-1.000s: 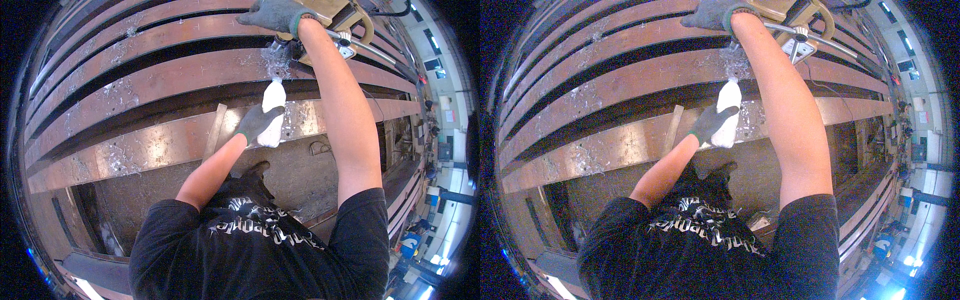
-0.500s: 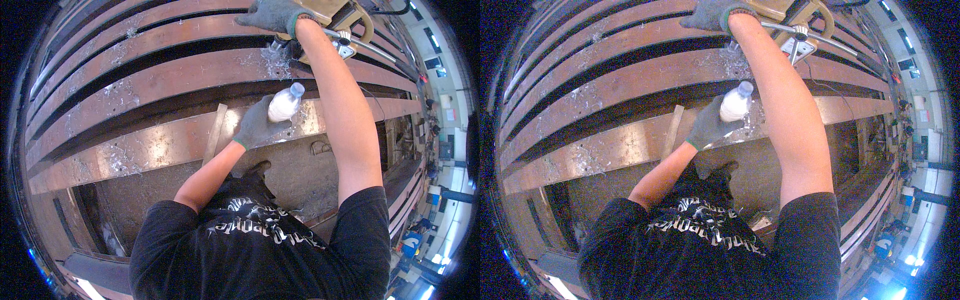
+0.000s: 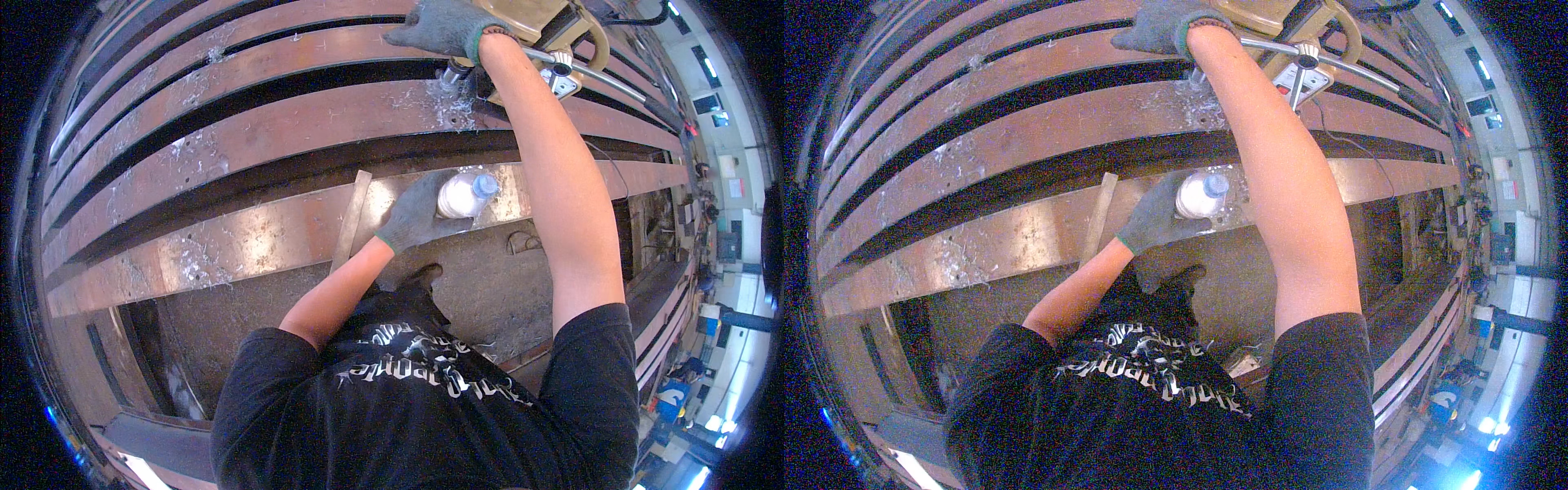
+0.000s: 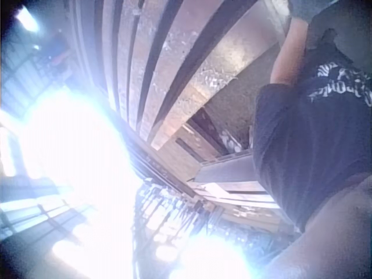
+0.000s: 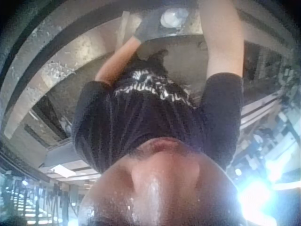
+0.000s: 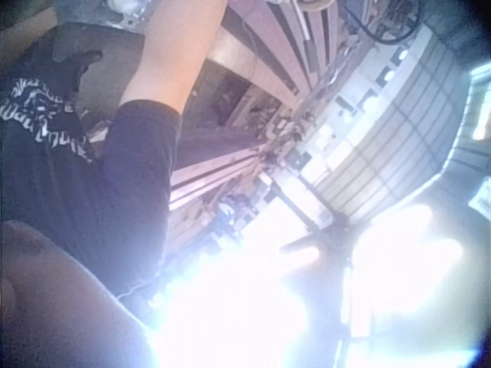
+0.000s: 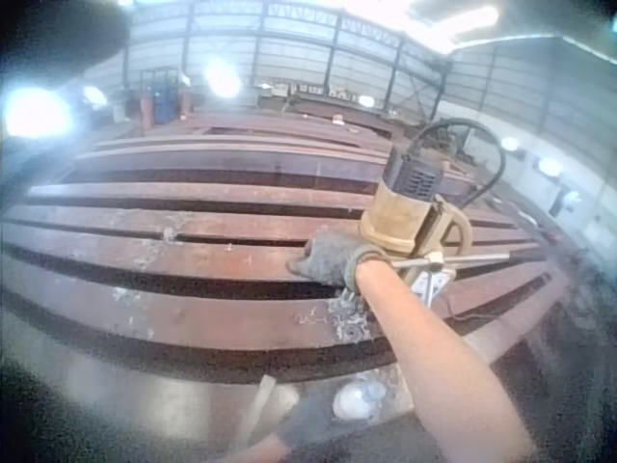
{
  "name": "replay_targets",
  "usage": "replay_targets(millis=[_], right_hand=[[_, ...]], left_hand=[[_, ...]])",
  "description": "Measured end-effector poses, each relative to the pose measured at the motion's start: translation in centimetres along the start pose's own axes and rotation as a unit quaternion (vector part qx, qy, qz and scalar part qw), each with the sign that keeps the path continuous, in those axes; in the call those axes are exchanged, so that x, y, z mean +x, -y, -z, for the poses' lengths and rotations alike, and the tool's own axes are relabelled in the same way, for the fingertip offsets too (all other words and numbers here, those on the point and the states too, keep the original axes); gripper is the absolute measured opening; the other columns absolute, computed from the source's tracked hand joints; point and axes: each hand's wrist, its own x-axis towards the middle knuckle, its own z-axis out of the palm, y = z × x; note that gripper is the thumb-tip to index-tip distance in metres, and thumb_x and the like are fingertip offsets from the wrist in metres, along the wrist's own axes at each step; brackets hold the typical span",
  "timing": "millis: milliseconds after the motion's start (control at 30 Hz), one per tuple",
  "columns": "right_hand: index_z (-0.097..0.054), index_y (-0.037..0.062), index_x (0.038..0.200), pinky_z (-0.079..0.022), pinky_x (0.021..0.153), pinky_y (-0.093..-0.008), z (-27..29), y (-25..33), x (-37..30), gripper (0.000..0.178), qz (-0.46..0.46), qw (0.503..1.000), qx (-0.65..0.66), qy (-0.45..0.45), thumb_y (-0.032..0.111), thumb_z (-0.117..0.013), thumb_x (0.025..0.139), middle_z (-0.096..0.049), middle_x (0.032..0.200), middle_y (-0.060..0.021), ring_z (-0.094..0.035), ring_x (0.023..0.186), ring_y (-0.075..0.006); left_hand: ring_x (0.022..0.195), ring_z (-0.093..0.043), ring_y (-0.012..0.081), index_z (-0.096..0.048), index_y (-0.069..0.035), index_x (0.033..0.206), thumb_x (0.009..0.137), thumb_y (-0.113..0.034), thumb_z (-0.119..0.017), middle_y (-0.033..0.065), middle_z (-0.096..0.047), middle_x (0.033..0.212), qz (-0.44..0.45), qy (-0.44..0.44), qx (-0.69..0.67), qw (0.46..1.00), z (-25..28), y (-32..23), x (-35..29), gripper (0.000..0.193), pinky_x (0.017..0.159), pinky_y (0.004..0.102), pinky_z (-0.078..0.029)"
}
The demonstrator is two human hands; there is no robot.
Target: The person uses a handheld drill to create holes in a large metal sheet. They repeatedly apply a liquid from a white bottle to the drilling area, likely as a coolant or lubricant, while operating the drill with both hands.
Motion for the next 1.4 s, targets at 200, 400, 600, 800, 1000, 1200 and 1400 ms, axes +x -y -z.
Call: replay_targets(millis=[200, 400, 600, 800, 1000, 1200, 1400], right_hand=[[-0.076, 0.0011, 0.111, -0.051, 0.098, -0.0495, 0.2, 0.3, 0.0, 0.06, 0.0, 0.999, -0.039, 0.013, 0.054, -0.054, 0.095, -0.072, 0.118, -0.0248, -0.068, 0.11, -0.0426], [-0.076, 0.0011, 0.112, -0.05, 0.098, -0.0497, 0.2, 0.4, -0.1, 0.061, -0.004, 0.999, -0.034, 0.016, 0.055, -0.053, 0.095, -0.072, 0.119, -0.0241, -0.068, 0.111, -0.0418], [-0.076, 0.0014, 0.111, -0.051, 0.099, -0.049, 0.3, 0.7, -0.5, 0.061, -0.018, 0.999, -0.03, 0.011, 0.056, -0.054, 0.094, -0.072, 0.12, -0.0238, -0.068, 0.112, -0.0417], [-0.077, 0.0019, 0.109, -0.052, 0.098, -0.0485, -0.4, 0.2, 0.2, 0.06, -0.018, 0.999, -0.033, 0.013, 0.055, -0.055, 0.093, -0.072, 0.117, -0.0243, -0.069, 0.109, -0.0423], [-0.077, 0.001, 0.11, -0.052, 0.099, -0.0488, -0.5, 0.5, 0.1, 0.061, -0.016, 0.999, -0.03, 0.008, 0.056, -0.056, 0.093, -0.071, 0.119, -0.0253, -0.068, 0.111, -0.0426], [-0.076, -0.0008, 0.111, -0.052, 0.1, -0.0488, -0.6, 0.6, -0.1, 0.064, -0.026, 0.999, -0.042, -0.002, 0.057, -0.057, 0.092, -0.07, 0.121, -0.027, -0.067, 0.114, -0.0427], [-0.075, -0.0011, 0.114, -0.051, 0.102, -0.0487, -1.2, 0.3, 0.4, 0.065, -0.009, 0.998, -0.055, -0.02, 0.057, -0.056, 0.091, -0.068, 0.125, -0.0278, -0.066, 0.116, -0.0429]], left_hand=[[0.124, -0.06, 0.0401, -0.055, -0.002, 0.137, 0.071, -0.049, -0.089, 0.0223, -0.063, 0.132, -0.03, 0.008, 0.022, 0.999, 0.4, 0.3, -0.5, 0.088, 0.108, 0.0481, -0.046], [0.124, -0.059, 0.0399, -0.054, -0.003, 0.138, 0.072, -0.05, -0.088, 0.0214, -0.063, 0.132, -0.02, 0.002, 0.039, 0.999, -0.1, 0.6, -1.0, 0.088, 0.109, 0.0487, -0.046], [0.126, -0.057, 0.0399, -0.053, -0.003, 0.139, 0.073, -0.05, -0.087, 0.0208, -0.061, 0.134, -0.02, 0.02, 0.069, 0.997, 0.0, 0.4, -1.4, 0.088, 0.109, 0.0489, -0.045], [0.126, -0.056, 0.0397, -0.052, -0.004, 0.139, 0.075, -0.048, -0.086, 0.0206, -0.06, 0.135, -0.018, 0.003, 0.066, 0.998, -0.2, 0.4, -1.7, 0.085, 0.108, 0.0492, -0.045], [0.128, -0.055, 0.0387, -0.051, -0.006, 0.14, 0.074, -0.046, -0.087, 0.0182, -0.059, 0.137, -0.02, -0.003, 0.082, 0.996, -0.3, 0.7, -2.1, 0.085, 0.109, 0.0493, -0.045], [0.131, -0.054, 0.0381, -0.05, -0.007, 0.142, 0.074, -0.047, -0.087, 0.0174, -0.058, 0.139, 0.01, 0.007, 0.102, 0.995, 0.3, 0.1, -2.4, 0.087, 0.11, 0.0493, -0.044], [0.131, -0.053, 0.0381, -0.051, -0.008, 0.141, 0.075, -0.049, -0.086, 0.0168, -0.057, 0.14, 0.012, 0.002, 0.104, 0.994, 0.2, 0.6, -2.8, 0.086, 0.111, 0.0503, -0.043]])
